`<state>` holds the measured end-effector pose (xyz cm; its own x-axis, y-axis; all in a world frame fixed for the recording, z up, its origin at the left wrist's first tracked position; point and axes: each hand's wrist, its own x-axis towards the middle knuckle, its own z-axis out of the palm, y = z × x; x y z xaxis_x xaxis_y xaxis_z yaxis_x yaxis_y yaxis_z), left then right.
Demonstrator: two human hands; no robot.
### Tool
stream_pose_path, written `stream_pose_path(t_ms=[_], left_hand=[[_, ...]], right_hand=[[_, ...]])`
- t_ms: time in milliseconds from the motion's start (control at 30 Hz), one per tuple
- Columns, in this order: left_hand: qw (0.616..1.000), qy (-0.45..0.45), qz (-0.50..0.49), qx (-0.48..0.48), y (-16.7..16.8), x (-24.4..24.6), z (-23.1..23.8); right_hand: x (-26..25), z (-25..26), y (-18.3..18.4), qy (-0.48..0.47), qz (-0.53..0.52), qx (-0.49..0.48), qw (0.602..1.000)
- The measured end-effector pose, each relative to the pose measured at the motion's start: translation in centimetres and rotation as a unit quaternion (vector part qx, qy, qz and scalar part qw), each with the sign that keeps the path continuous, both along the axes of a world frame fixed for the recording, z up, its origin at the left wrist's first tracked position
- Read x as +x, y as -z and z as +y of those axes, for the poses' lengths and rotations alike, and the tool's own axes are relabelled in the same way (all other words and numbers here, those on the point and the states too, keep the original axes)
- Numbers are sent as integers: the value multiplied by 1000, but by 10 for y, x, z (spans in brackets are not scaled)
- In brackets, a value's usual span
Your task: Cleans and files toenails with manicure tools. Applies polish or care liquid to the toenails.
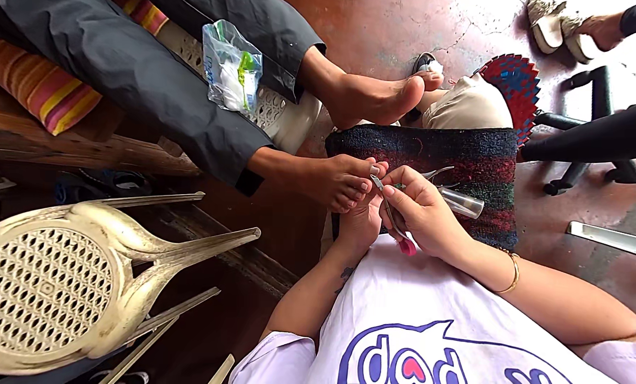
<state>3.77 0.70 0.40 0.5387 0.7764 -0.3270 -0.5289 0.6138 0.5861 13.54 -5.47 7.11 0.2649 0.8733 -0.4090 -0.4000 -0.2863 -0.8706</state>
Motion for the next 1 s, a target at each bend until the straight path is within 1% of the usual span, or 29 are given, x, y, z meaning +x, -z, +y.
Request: stream_pose_path(t_ms=[133,233,300,433,567,633,733,867,1000], left_hand=[[1000,1,-5,-8,0,-1,0],[1000,8,10,14,1,-2,0],[1000,10,1,20,4,-2,0],[1000,6,-29,-6,5,-2,0],[1000,8,-2,15,4,-3,0],[1000,19,-18,16,7,-4,0],[999,13,-35,-8,7,-3,-1],[1000,12,-13,4,6,-3,-1],[1000,3,-20,-4,4,-2,-1]], right_hand=[[-3,-1,0,-1,-22,5,1000],[-4,-1,3,-1,-34,14,999],[-5,-1,6,2,-48,20,999],[-6,-3,7,1,-74,31,997],[-7,-3,9,1,-82,32,996],[-7,-2,10,1,-88,29,996],[-7,-2,8,0,-100,26,995],[-8,-1,9,2,-90,24,996],[-9,-2,8,6,-93,28,995]])
